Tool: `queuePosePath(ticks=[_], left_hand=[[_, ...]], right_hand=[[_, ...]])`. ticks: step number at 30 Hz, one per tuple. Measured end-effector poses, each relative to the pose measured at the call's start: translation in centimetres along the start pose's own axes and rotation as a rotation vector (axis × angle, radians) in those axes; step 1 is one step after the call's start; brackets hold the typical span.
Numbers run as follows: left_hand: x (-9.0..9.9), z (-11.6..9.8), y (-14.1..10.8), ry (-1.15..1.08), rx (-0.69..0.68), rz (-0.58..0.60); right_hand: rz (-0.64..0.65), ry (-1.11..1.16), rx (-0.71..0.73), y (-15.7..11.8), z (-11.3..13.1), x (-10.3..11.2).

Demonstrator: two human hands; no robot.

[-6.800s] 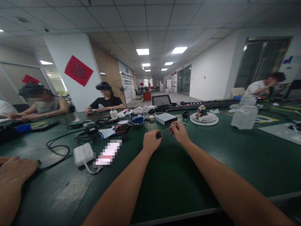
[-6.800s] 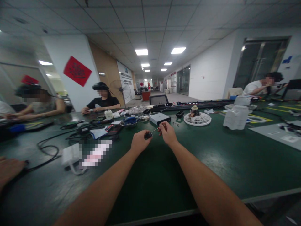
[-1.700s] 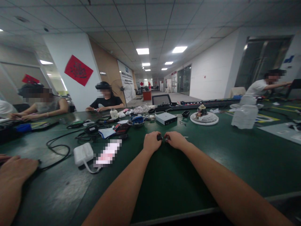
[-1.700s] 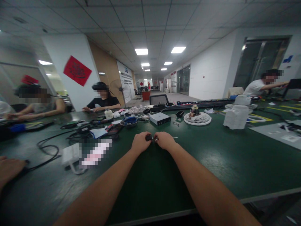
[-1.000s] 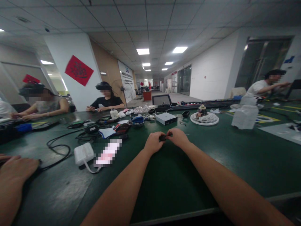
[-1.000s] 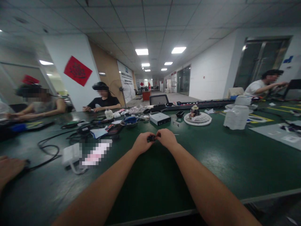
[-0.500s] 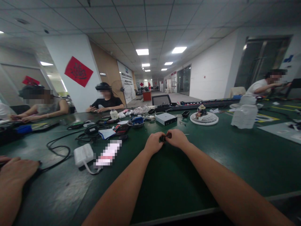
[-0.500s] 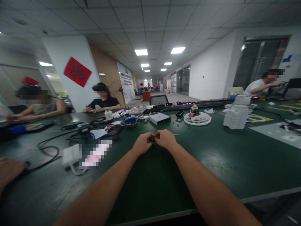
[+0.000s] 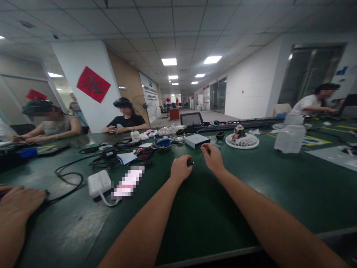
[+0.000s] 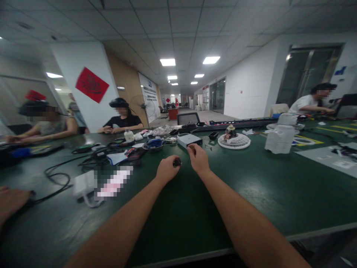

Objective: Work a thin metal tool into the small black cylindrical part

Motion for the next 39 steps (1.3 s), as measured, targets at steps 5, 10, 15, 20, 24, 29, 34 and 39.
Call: queuePosePath(ticks=[5, 10, 15, 20, 24, 29, 34, 39], left_hand=[[0.2, 0.3, 0.0, -0.016, 0.020, -0.007], [0.2, 0.3, 0.1, -0.024, 0.033, 0.016], [0.3, 0.3, 0.1, -0.039, 0.041, 0.025], [0.4, 0.2, 0.0, -0.055, 0.037, 0.026], [0.3, 0.3, 0.0, -0.064, 0.034, 0.022], [0.0, 0.4, 0.0, -0.057, 0.022, 0.022], [0.0, 0.5, 0.0, -0.073, 0.029, 0.006], [0.1, 0.4, 0.1, -0.071, 0.019, 0.009]], right_hand=[[0.026, 0.168, -0.156, -0.1, -1.6, -0.7], [0.098, 0.161, -0.217, -0.5, -3.1, -1.9], [0.107, 0.193, -0.277, -0.5, -4.0, -2.1], [0.087, 0.192, -0.293, -0.4, -4.1, -1.7], [0.095, 0.206, -0.285, -0.5, -3.6, -1.7], [0.121, 0.227, -0.272, -0.4, -3.4, -1.9], [0.106, 0.257, -0.312, -0.5, -4.1, -2.1], [0.130, 0.284, -0.341, -0.6, -4.3, -2.4]])
Point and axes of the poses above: each hand's wrist, its own y-axis towards the middle knuckle, its own x-axis out of the back of the hand, z = x × y, the point moved 8 cm from there along y, towards the middle knuckle, and after that the axes turned 12 degrees about -z, right-handed, at the moved point
